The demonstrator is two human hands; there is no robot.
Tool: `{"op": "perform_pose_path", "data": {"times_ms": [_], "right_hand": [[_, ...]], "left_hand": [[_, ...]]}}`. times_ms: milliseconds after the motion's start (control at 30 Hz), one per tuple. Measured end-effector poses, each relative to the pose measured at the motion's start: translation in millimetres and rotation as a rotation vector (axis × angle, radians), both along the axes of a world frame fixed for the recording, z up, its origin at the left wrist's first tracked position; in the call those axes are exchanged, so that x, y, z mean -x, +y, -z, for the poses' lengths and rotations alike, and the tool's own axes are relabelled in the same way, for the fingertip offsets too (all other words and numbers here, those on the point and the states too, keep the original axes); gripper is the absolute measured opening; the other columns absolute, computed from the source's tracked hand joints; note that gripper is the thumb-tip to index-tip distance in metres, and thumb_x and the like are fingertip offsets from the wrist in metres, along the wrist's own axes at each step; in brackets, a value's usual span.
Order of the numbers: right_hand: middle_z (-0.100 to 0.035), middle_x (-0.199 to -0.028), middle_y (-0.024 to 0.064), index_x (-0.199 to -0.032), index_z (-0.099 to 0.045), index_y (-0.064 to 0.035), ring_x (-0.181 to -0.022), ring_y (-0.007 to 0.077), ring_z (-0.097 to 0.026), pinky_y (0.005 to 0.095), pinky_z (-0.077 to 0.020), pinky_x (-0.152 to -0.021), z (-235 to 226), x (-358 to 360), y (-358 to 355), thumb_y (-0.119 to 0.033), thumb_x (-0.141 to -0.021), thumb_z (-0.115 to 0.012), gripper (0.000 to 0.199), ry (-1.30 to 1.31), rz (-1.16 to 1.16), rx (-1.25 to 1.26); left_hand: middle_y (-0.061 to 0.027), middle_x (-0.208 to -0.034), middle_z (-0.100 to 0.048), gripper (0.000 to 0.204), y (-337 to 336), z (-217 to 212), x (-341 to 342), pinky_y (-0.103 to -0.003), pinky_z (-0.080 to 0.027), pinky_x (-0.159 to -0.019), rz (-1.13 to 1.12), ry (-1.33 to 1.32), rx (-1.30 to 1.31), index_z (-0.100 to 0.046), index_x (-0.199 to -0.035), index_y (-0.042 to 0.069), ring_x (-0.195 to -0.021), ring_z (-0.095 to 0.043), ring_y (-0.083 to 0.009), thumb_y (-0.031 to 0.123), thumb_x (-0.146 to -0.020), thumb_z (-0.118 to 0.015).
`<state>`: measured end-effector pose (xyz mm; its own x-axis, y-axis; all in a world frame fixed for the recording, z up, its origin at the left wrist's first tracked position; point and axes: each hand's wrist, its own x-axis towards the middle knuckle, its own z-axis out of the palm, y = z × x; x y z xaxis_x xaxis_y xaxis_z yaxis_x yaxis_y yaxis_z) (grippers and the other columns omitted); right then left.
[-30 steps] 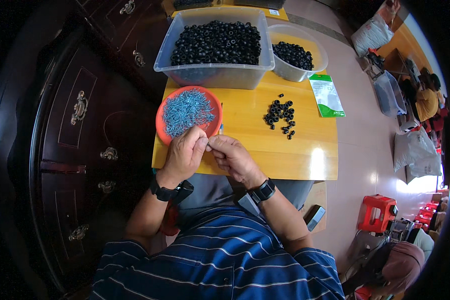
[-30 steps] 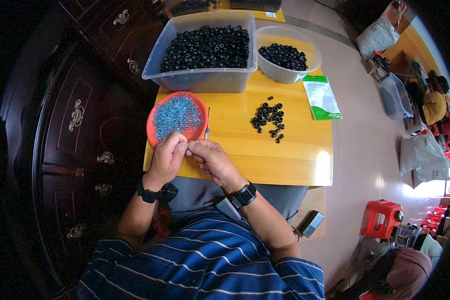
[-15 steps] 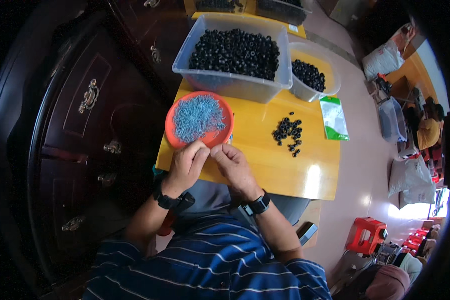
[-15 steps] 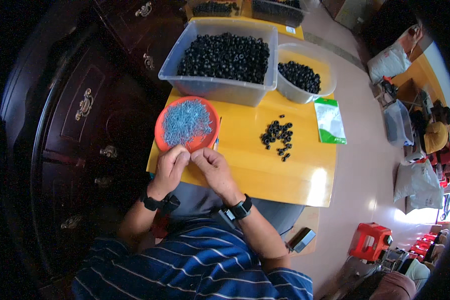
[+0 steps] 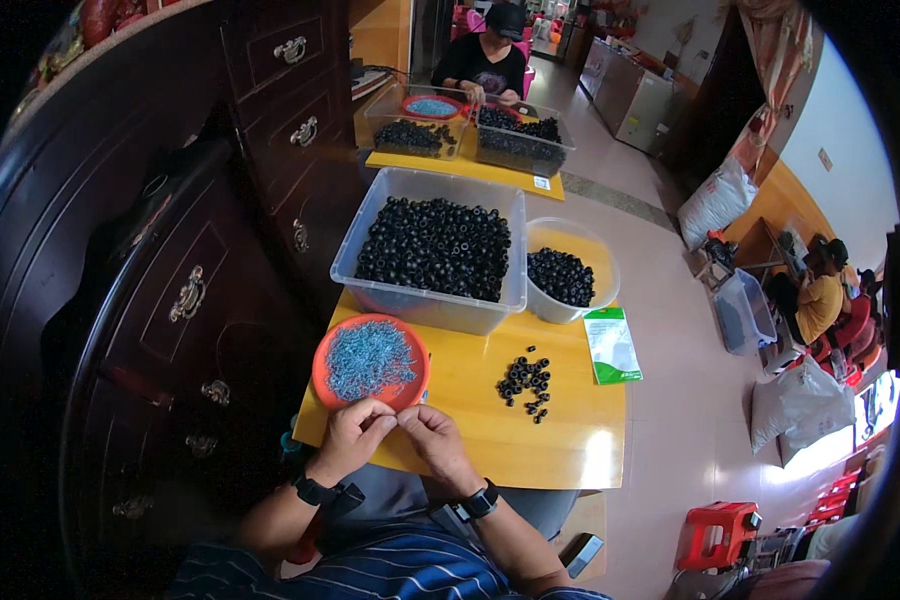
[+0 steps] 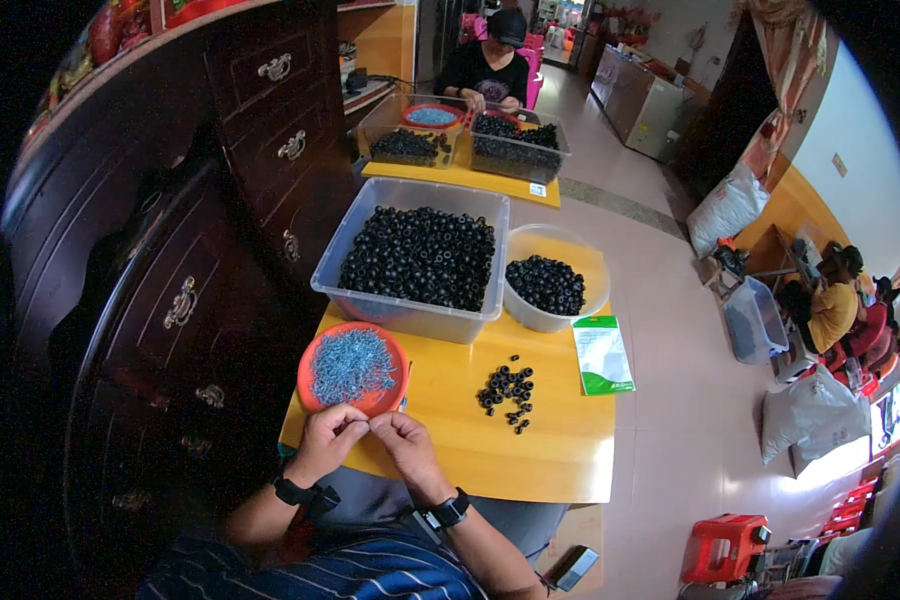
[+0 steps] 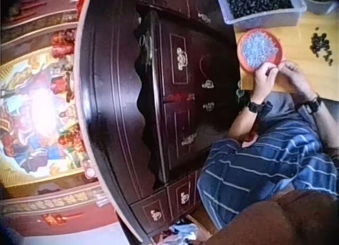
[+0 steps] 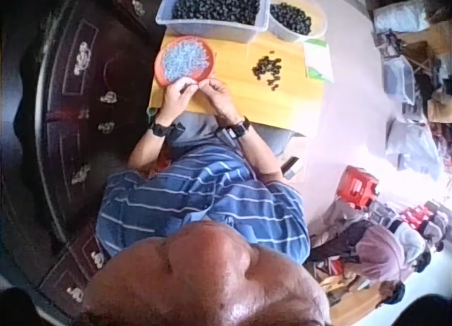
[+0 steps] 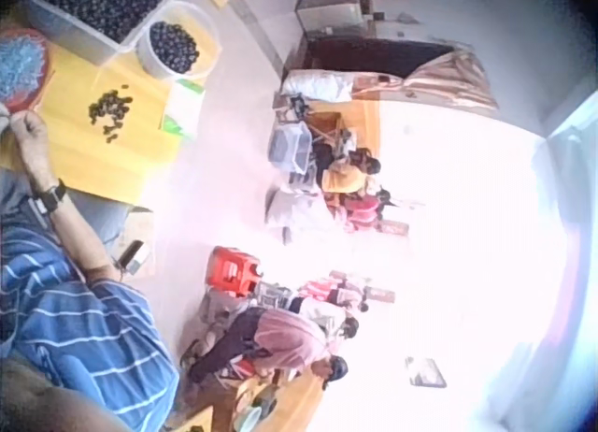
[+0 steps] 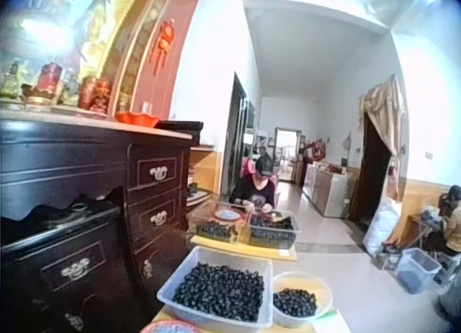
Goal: Assembling small plastic components by inserting small blue pieces into black plastic housings.
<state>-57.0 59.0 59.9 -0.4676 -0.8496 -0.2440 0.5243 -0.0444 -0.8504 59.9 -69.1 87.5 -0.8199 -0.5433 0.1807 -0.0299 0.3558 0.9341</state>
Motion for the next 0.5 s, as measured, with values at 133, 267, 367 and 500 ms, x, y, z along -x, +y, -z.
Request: {"op": "perform_pose_path", "data": {"times_ms": [133, 267, 367, 500], "right_hand": [[-0.059, -0.080, -0.0076, -0.101, -0.070, -0.0019, -0.071, 0.0034, -0.050, 0.0220, -0.0440, -0.066, 4, 9, -8, -0.019, -0.102, -0.066, 0.018, 0.362, 0.120, 0.024], [-0.067, -0.075, 0.0013, -0.098, -0.071, -0.0028, -0.067, 0.0107, -0.062, 0.0284, -0.0497, -0.063, -6, 21, -19, -0.020, -0.097, -0.070, 0.017, 0.663, 0.146, -0.098], [-0.071, -0.076, 0.0126, -0.097, -0.071, -0.0056, -0.068, 0.0277, -0.071, 0.0394, -0.0544, -0.063, -33, 27, -30, -0.021, -0.094, -0.070, 0.016, 1.010, 0.146, -0.184], [-0.071, -0.078, 0.0162, -0.099, -0.073, -0.0085, -0.067, 0.0316, -0.071, 0.0411, -0.0550, -0.061, -22, 40, -43, -0.025, -0.090, -0.073, 0.019, 1.297, 0.118, -0.213]], "left_hand": [[-0.0025, -0.077, -0.065, 0.009, -8, 3, 0, -0.028, -0.048, -0.064, 0.008, -0.028, -0.089, -0.066, -0.092, 0.001, -0.070, -0.059, -0.0102, 0.009, -0.097, -0.065], [0.0001, -0.076, -0.062, 0.011, -13, 1, -6, -0.027, -0.047, -0.064, 0.022, -0.088, -0.301, -0.066, -0.091, 0.001, -0.070, -0.058, -0.0090, 0.010, -0.098, -0.063], [-0.0012, -0.076, -0.064, 0.011, -8, -6, -10, -0.028, -0.047, -0.065, 0.023, -0.051, -0.166, -0.066, -0.092, 0.001, -0.070, -0.059, -0.0095, 0.010, -0.098, -0.063], [-0.0050, -0.076, -0.065, 0.011, -1, -7, -14, -0.029, -0.048, -0.064, 0.001, -0.045, -0.025, -0.067, -0.094, 0.001, -0.068, -0.059, -0.0104, 0.012, -0.096, -0.066]]}}
